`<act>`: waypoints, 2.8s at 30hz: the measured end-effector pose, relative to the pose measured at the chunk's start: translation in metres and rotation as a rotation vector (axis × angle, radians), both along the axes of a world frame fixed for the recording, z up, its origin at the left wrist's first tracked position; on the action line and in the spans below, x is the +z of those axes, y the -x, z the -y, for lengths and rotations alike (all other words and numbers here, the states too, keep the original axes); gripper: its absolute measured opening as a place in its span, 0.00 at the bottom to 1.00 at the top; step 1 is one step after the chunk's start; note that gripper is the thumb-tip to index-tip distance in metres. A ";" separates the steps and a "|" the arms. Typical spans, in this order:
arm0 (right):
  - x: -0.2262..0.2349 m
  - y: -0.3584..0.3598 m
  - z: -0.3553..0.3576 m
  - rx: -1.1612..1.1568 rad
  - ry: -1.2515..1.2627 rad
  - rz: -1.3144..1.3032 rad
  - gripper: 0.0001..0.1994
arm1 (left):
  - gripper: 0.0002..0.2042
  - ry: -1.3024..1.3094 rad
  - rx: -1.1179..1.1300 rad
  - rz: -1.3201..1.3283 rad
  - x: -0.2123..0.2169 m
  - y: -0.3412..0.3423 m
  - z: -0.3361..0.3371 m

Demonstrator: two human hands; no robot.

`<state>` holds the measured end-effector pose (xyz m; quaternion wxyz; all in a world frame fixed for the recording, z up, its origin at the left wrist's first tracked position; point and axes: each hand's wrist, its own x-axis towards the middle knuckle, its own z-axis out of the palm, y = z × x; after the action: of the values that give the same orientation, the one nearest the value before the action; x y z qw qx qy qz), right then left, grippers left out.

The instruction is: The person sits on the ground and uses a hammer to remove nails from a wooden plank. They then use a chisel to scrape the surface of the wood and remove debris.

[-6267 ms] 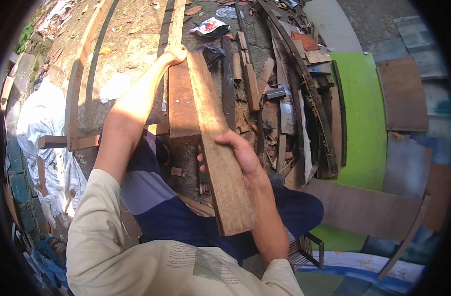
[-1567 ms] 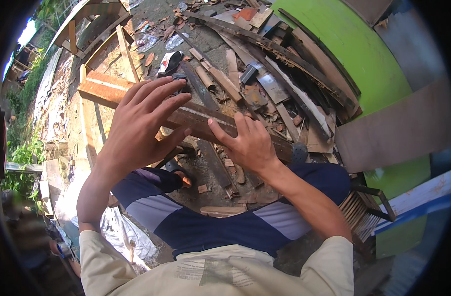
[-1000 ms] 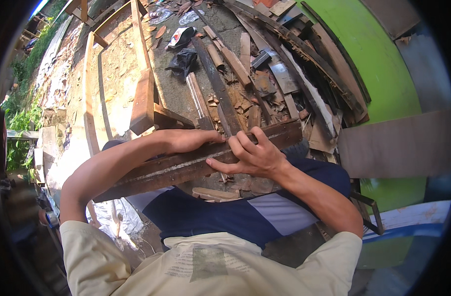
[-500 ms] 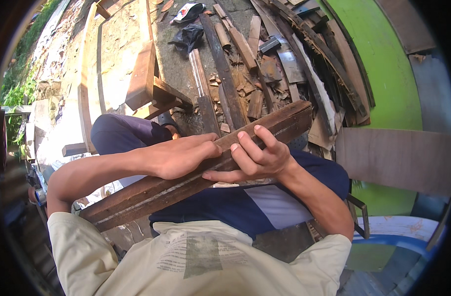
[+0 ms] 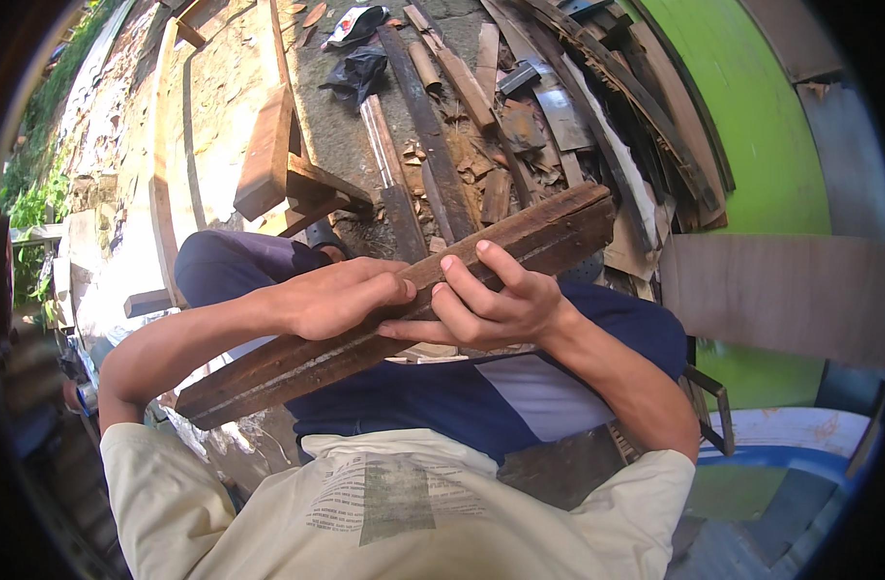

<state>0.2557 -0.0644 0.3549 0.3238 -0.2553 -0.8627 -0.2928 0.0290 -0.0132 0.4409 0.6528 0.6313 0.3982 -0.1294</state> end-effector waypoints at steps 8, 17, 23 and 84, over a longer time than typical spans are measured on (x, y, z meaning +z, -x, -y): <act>-0.010 0.002 -0.006 0.006 0.017 0.011 0.21 | 0.23 -0.071 -0.037 -0.010 -0.008 -0.001 -0.003; -0.011 0.000 -0.031 -0.036 0.053 -0.054 0.15 | 0.28 -0.271 0.095 -0.015 -0.021 -0.002 -0.014; -0.001 -0.013 -0.047 -0.366 0.066 -0.001 0.32 | 0.26 -0.251 0.277 0.062 -0.024 -0.011 -0.048; -0.302 -0.109 -0.111 -1.436 1.687 -0.219 0.28 | 0.25 -0.298 0.747 -0.153 -0.382 0.082 0.004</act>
<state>0.3649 0.0465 0.0532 -0.1235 -0.8580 -0.4041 0.2922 -0.0528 -0.0169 0.0593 0.5250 0.5195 0.6617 0.1290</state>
